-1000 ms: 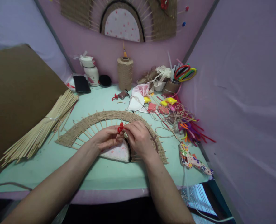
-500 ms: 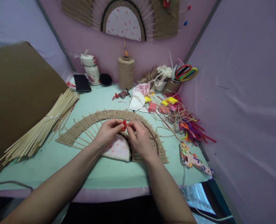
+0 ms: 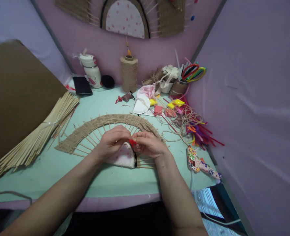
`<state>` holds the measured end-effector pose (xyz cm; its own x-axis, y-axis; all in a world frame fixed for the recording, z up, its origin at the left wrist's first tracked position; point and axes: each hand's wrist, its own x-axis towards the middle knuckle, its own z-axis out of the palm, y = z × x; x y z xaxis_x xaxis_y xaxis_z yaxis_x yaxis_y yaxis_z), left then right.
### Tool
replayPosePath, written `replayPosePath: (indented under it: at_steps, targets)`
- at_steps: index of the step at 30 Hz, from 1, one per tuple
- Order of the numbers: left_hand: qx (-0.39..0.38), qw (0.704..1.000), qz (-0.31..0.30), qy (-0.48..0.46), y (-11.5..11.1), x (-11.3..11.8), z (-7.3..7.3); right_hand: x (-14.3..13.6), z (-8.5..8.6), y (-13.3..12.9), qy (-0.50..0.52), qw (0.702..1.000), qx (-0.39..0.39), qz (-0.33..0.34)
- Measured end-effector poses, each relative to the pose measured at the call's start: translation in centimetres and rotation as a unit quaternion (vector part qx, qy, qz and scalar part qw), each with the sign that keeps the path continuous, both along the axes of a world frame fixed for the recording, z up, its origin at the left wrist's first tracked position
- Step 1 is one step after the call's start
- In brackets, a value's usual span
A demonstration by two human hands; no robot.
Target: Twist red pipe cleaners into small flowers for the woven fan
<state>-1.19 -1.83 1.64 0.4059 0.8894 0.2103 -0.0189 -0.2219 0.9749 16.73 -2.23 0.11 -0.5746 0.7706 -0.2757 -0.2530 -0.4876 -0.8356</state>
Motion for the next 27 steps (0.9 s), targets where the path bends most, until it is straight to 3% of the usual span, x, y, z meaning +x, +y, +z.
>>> replayPosePath:
  at_steps: [3,6,9,11,15,18,20,23,27]
  targets:
    - [0.008,0.999,-0.041,0.021,0.0,-0.1,0.4,0.1,-0.1,0.0,0.033,0.998,-0.026,0.036]
    - [-0.021,1.000,-0.003,0.000,0.1,0.2,0.1,-0.1,-0.2,0.0,0.034,0.999,-0.026,0.017]
    - [-0.112,0.988,0.075,-0.079,0.3,0.7,-0.7,-0.6,-0.3,0.0,-0.013,0.998,0.023,-0.060]
    - [-0.213,0.958,0.096,-0.166,0.6,0.9,-1.1,-0.8,-0.2,-0.1,-0.080,0.982,0.098,-0.141]
    - [-0.358,0.881,0.064,-0.302,1.0,0.9,-1.5,-1.2,0.2,-0.5,-0.202,0.889,0.315,-0.265]
    - [-0.398,0.859,0.025,-0.320,0.9,0.9,-1.5,-1.4,0.4,-0.9,-0.273,0.791,0.473,-0.276]
    - [-0.411,0.853,0.011,-0.322,0.8,1.0,-1.6,-1.5,0.5,-1.1,-0.299,0.739,0.534,-0.282]
    - [-0.423,0.842,0.002,-0.335,0.7,1.3,-1.9,-1.7,0.4,-1.1,-0.312,0.708,0.564,-0.289]
    - [-0.422,0.829,-0.009,-0.366,0.6,1.6,-2.3,-1.8,0.4,-1.1,-0.325,0.704,0.563,-0.287]
